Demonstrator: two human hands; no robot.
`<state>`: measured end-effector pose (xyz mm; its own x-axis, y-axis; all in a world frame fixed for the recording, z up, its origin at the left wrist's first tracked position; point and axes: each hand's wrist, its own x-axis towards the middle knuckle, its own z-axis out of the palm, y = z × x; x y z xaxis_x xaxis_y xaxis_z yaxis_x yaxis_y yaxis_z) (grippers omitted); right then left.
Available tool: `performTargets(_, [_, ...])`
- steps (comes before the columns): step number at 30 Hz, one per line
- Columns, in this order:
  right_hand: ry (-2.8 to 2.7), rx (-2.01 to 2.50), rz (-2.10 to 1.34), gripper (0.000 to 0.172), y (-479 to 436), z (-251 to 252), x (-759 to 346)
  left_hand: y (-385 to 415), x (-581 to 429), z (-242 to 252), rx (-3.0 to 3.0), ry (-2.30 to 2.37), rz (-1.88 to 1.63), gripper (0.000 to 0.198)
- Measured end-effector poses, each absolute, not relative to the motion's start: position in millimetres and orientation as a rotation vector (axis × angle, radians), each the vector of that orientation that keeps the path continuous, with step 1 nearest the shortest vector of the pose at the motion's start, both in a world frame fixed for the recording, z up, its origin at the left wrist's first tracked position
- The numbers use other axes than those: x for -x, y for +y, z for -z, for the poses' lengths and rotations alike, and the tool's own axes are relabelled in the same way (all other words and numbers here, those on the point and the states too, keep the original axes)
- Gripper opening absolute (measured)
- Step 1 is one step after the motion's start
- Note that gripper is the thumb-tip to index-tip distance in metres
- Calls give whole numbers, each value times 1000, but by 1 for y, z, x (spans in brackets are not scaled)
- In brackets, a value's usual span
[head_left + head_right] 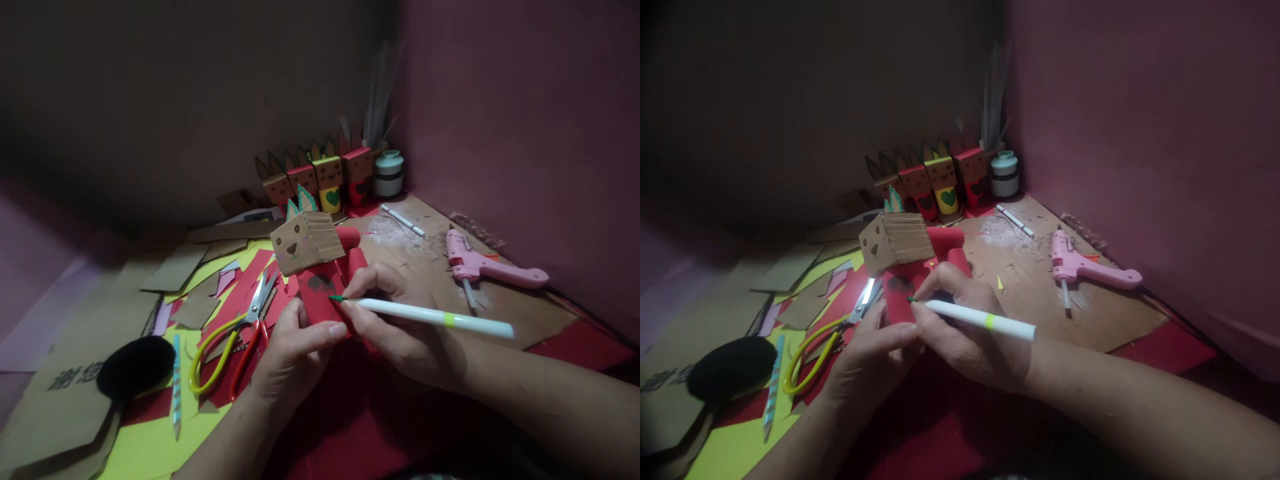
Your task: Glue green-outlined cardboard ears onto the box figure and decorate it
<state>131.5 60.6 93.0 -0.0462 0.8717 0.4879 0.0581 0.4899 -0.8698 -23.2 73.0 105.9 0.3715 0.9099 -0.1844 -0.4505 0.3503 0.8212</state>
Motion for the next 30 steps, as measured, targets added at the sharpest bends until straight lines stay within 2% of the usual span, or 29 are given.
performTargets(11, [-1472,857,-815,11,61,-90,-132,75,23,-105,-744,731,-987,29])
performTargets(17, [-1412,968,-766,7,63,-92,-133,74,23,-107,-739,729,-981,36])
performTargets(30, [-1450,905,-785,7,62,-91,-134,73,24,-107,-769,676,-982,28])
